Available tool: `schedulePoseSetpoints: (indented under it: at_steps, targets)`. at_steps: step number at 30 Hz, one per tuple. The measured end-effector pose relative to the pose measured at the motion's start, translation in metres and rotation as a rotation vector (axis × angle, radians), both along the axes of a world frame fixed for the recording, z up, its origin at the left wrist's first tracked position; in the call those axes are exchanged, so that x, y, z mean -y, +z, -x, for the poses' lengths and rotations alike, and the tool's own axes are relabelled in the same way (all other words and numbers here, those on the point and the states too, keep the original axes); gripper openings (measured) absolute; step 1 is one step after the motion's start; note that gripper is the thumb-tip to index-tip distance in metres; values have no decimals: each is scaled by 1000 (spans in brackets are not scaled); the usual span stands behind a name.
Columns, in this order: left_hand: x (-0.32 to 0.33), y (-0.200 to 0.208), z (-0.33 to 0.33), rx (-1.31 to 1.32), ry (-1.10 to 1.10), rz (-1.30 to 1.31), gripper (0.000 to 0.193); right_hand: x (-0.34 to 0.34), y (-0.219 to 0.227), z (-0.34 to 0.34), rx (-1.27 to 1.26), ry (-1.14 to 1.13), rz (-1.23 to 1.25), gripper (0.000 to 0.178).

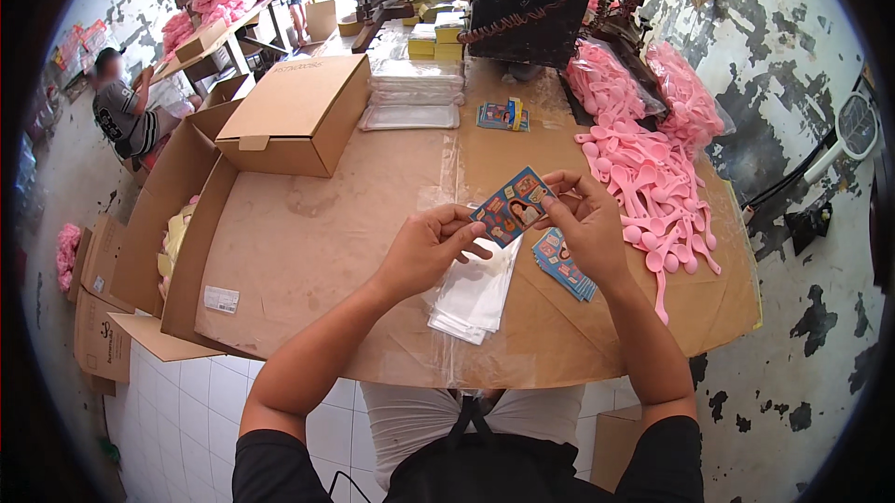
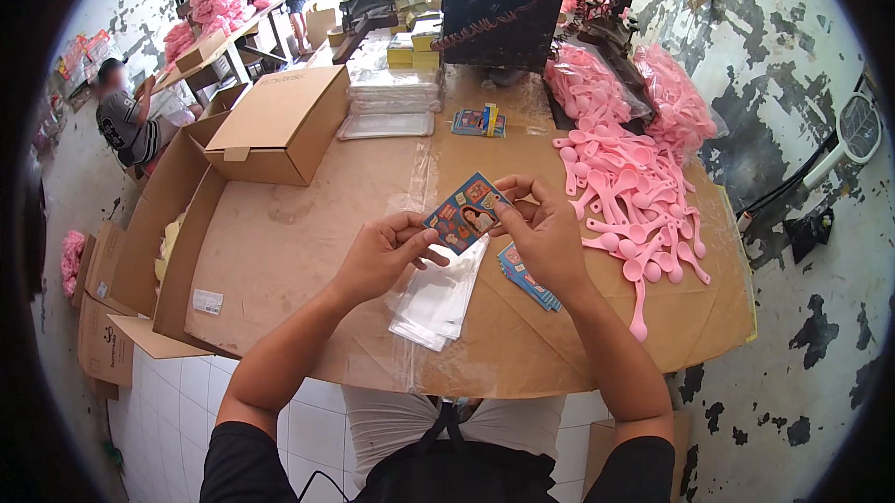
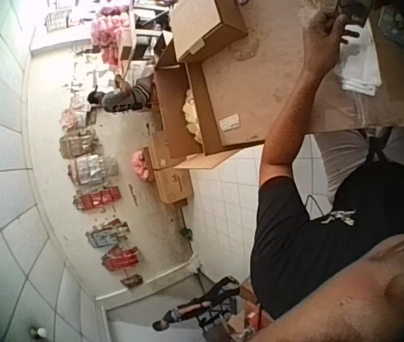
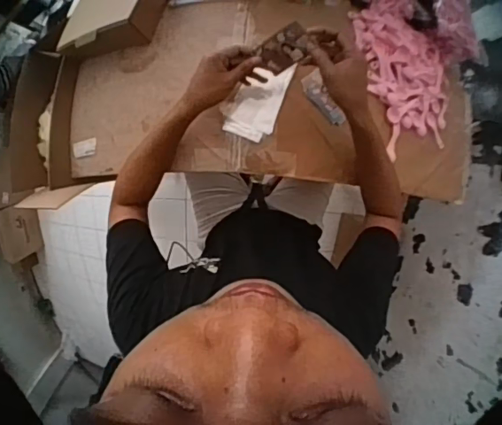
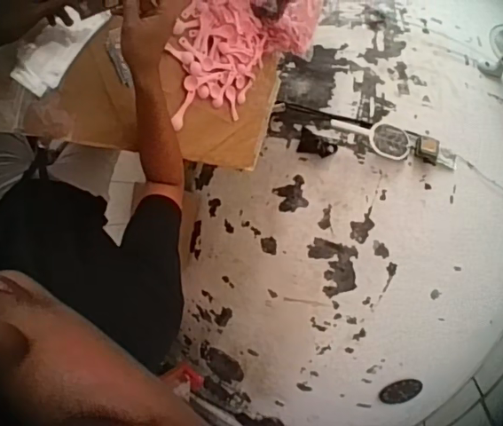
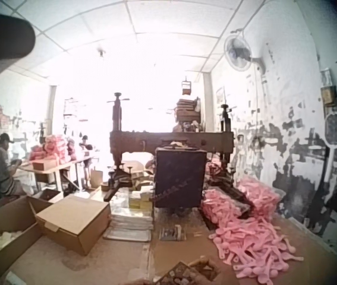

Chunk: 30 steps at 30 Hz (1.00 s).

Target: Packaging product cards and pink plastic spoons into small plastic bags at a workstation.

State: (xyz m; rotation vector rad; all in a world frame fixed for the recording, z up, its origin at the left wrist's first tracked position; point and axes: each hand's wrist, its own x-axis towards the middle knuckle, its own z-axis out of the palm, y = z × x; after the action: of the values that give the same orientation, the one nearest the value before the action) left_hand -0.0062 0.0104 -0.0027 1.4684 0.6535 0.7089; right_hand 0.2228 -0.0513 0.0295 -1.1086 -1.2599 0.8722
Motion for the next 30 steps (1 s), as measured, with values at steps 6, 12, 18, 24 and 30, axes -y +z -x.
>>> schedulePoseSetpoints:
  at_steps: [6,12,18,24,30]
  targets:
    - [2,-1,-1,-21,-25,-28,24,4,-7,14,234,74,-43,24]
    - [2,2,-5,103,-92,38,27,3,-16,11,370,16,36,17]
    - [-1,0,2,-45,-113,11,32,-5,-23,-4,490,228,-119,17]
    - [2,8,-4,-58,-69,17,33,-51,-53,-91,1013,-355,-249,26]
    - [1,1,-1,-23,-92,2,33,-47,-29,-69,1032,-371,-133,22]
